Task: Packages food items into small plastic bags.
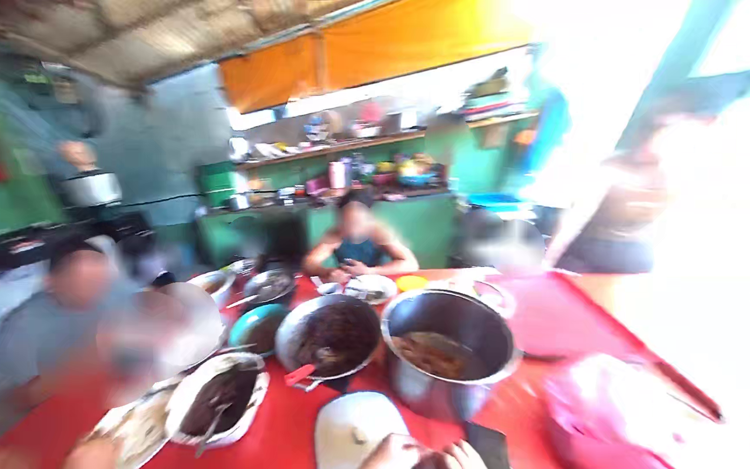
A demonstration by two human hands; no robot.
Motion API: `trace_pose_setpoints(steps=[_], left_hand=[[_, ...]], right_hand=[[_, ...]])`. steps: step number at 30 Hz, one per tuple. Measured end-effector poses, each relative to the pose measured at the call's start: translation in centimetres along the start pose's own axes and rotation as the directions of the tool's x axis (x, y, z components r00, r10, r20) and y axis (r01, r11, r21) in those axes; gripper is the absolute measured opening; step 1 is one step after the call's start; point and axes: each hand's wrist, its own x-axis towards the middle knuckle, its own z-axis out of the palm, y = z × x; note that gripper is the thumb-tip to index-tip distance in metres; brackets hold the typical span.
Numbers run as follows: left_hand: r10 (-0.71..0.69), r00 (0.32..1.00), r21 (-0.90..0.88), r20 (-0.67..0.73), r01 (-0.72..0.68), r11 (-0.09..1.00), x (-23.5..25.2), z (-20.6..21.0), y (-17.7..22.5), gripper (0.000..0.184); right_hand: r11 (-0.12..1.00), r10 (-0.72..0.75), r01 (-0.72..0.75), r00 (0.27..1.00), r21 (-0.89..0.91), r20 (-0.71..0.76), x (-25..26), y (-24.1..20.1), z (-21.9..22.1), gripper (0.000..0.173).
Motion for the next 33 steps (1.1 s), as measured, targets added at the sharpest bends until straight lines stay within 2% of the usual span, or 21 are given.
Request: trace_pose_setpoints(steps=[2, 6, 10, 12, 15, 18, 22, 27, 31, 33], left_hand=[[-0.026, 0.999, -0.04, 0.038, 0.028, 0.999, 0.5, -0.2, -0.6, 0.03], [-0.047, 0.994, -0.043, 0.094, 0.051, 0.998, 1.2, -0.2, -1.0, 0.026], [-0.03, 0.986, -0.061, 0.162, 0.04, 0.997, 1.5, -1.0, -1.1, 0.018], [0.014, 0.981, -0.064, 0.195, -0.002, 0.998, 1.8, -1.5, -1.3, 0.021], [0.113, 0.96, -0.022, 0.256, -0.111, 0.994, 2.3, -2.0, -1.4, 0.029], [0.224, 0.933, 0.065, 0.281, -0.252, 0.966, 2.3, -2.3, -1.2, 0.023], [0.423, 0.884, 0.25, 0.201, -0.464, 0.85, 2.3, -2.0, -2.3, 0.02], [0.571, 0.807, 0.401, 0.154, -0.579, 0.71, 2.1, -1.7, -1.8, 0.013], [0.701, 0.695, 0.61, 0.159, -0.628, 0.483, 2.1, -1.8, -0.5, 0.015], [0.735, 0.648, 0.657, 0.198, -0.645, 0.391, 2.1, -2.3, 0.2, 0.018]], right_hand=[[0.998, -0.054, 0.055, 0.996, 0.009, -0.068, -1.0, 0.6, 0.9, 0.016], [0.997, 0.066, -0.069, 0.99, -0.021, -0.121, -1.1, -0.5, 1.6, 0.011], [0.963, 0.267, -0.267, 0.963, -0.025, 0.028, 0.1, -3.0, 0.3, 0.014], [0.972, 0.22, -0.217, 0.975, -0.087, 0.03, 0.3, -3.3, 0.6, 0.011], [0.972, 0.071, -0.089, 0.994, -0.215, -0.087, -0.1, -2.5, 1.7, 0.005], [0.961, 0.012, -0.063, 0.982, -0.269, -0.186, -0.7, -1.8, 2.0, 0.01], [0.974, 0.034, -0.089, 0.966, -0.208, -0.256, -1.2, -2.1, 2.2, 0.012], [0.985, 0.038, -0.085, 0.957, -0.153, -0.287, -1.7, -2.7, 2.3, 0.015], [0.975, 0.102, -0.147, 0.962, -0.167, -0.252, -1.2, -3.4, 1.8, 0.017], [0.971, 0.129, -0.168, 0.968, -0.172, -0.216, -0.7, -3.7, 0.9, 0.017]])
